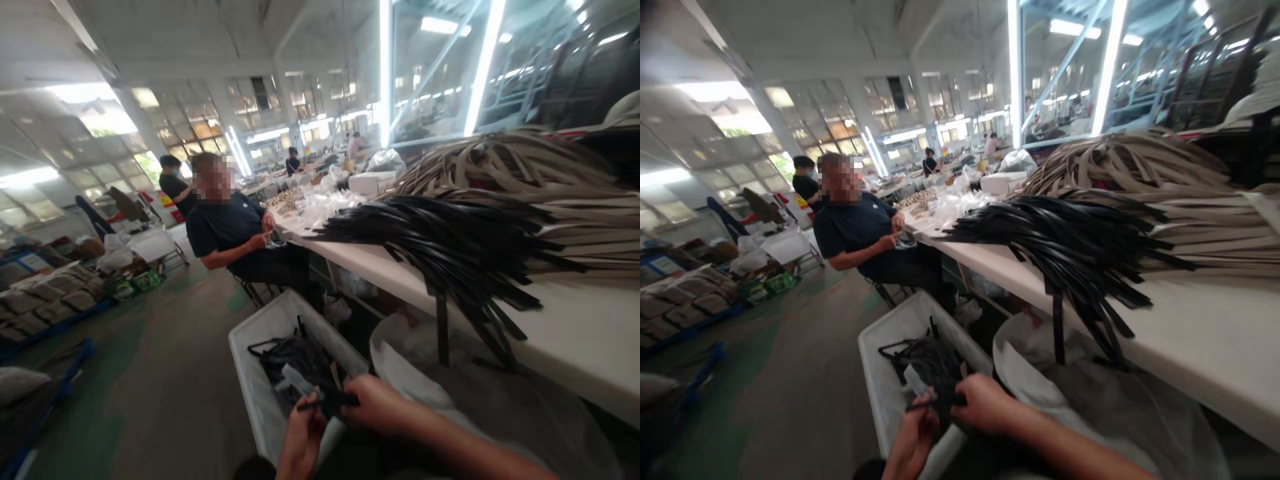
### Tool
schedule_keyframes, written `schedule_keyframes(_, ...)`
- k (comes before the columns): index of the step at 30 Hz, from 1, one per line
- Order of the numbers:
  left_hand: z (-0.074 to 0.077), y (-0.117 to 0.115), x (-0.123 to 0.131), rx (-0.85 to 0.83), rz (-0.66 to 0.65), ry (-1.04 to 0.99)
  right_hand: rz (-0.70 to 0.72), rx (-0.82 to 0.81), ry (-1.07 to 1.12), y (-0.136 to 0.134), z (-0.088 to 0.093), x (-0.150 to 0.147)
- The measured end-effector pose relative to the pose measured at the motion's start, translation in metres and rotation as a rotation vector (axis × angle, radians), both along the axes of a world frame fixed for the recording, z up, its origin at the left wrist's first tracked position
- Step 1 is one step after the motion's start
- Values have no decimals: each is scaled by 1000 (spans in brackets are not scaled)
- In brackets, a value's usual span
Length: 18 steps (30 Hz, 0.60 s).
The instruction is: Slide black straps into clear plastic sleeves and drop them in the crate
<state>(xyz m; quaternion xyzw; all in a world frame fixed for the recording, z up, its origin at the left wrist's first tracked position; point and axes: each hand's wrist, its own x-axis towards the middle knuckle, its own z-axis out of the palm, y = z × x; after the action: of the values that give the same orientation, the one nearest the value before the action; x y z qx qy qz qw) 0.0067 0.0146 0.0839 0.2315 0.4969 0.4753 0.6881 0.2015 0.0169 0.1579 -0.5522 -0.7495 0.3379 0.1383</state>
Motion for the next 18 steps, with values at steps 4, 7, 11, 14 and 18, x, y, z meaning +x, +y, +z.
schedule_keyframes(4,29,-14,12,-56,110,-55,79,-36,13,0,15,-4)
schedule_keyframes(7,32,-8,-2,-81,153,-69,234,-100,-9,-6,20,6)
schedule_keyframes(11,27,-11,-9,-105,176,-101,218,-94,-83,-11,16,11)
schedule_keyframes(14,25,-19,6,-106,136,-120,160,-46,-52,-3,8,-1)
schedule_keyframes(18,24,-21,10,-87,85,-109,218,-71,10,3,10,-4)
